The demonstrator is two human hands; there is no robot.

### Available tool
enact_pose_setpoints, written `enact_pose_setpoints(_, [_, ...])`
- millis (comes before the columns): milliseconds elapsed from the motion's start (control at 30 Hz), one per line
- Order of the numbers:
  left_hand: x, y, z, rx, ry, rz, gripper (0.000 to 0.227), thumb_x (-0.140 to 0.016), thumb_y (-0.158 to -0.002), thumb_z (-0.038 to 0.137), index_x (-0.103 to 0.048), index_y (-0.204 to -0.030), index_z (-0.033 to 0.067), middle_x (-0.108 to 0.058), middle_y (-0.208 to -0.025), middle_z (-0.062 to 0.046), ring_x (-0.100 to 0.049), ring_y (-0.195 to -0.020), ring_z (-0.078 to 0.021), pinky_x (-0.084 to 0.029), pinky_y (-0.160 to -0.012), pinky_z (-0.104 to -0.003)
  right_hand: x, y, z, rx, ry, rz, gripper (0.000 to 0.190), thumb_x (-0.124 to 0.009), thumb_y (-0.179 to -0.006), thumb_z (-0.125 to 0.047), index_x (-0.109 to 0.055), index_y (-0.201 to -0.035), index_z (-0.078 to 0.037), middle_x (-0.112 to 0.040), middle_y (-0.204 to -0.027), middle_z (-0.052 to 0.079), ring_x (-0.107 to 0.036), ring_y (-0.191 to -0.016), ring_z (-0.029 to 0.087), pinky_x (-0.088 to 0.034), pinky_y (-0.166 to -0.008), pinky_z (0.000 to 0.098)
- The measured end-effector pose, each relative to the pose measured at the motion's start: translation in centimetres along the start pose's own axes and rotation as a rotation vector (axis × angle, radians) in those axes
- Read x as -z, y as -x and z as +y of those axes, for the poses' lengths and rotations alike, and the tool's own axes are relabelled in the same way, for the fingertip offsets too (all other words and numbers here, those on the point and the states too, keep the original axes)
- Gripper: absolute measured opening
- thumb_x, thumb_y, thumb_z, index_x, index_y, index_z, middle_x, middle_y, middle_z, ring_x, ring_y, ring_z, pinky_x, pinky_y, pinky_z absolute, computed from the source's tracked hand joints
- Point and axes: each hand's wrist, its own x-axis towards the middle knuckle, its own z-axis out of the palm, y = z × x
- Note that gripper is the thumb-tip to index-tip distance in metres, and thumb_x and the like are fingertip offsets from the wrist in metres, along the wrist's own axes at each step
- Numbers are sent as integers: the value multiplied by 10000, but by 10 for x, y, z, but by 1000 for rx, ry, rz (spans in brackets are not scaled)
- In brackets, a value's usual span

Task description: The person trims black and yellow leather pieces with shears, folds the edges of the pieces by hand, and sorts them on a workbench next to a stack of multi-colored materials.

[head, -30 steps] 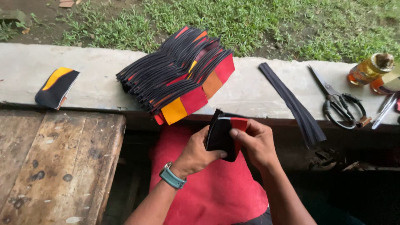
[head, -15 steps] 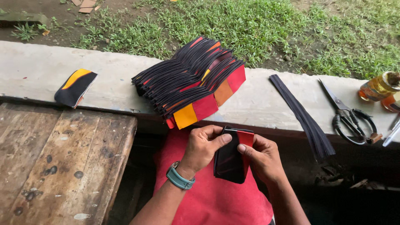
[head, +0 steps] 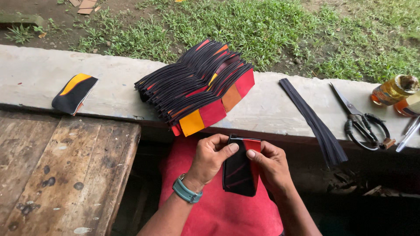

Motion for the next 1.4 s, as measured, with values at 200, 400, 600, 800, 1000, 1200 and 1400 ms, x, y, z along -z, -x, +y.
enact_pose_setpoints(200, [-16,16,-4,125,-58,-118,603,-861,-760,54,-556,-1276,-22,-655,-1130,-34,-641,-1025,-107,-582,-916,-294,-6,-19,-8,-188,-66,239,168,-676,-901,-66,-687,-1024,48,-735,-923,112,-692,-794,183,-577,-760,338])
enact_pose_setpoints(400, [-15,15,5,54,-66,-212,684,-846,-749,43,-541,-1360,-1,-639,-1200,-20,-613,-1098,-107,-541,-1002,-300,-8,-25,-16,-304,-237,160,206,-657,-895,-74,-685,-1061,45,-746,-968,137,-720,-829,203,-597,-802,350])
enact_pose_setpoints(600, [-13,15,7,72,-110,-222,670,-845,-753,44,-549,-1352,1,-646,-1182,-21,-622,-1077,-105,-551,-981,-294,-7,-20,-16,-222,-176,148,196,-664,-926,-71,-688,-1072,58,-744,-967,144,-719,-814,200,-603,-771,348])
enact_pose_setpoints(800, [-10,12,6,72,-95,-159,427,-799,-824,52,-654,-1223,9,-724,-1089,-4,-668,-988,-82,-573,-906,-266,3,-9,-10,3,-51,26,125,-708,-944,-33,-698,-1025,61,-732,-930,119,-689,-796,159,-579,-719,312])
enact_pose_setpoints(1000, [-5,6,16,-39,-224,-96,181,-790,-884,53,-723,-1049,26,-740,-937,7,-658,-869,-70,-581,-798,-281,6,-2,-7,82,168,-27,167,-755,-943,-76,-707,-1029,60,-725,-933,87,-649,-827,125,-548,-750,286])
enact_pose_setpoints(1200, [5,7,41,-879,-1055,-203,292,-725,-787,-24,-677,-1059,71,-722,-1069,-42,-702,-1030,-207,-473,-1034,-429,11,6,-33,-313,-233,-96,633,-607,-897,-589,-682,-1136,-8,-766,-967,112,-736,-823,219,-592,-674,350])
enact_pose_setpoints(1400, [0,19,44,-1007,-1199,-195,224,-680,-918,12,-658,-1134,66,-689,-1202,-114,-667,-1152,-277,-488,-1098,-423,1,1,-17,-327,-180,-62,218,-730,-900,-162,-675,-1054,-18,-724,-942,70,-683,-832,155,-577,-765,332])
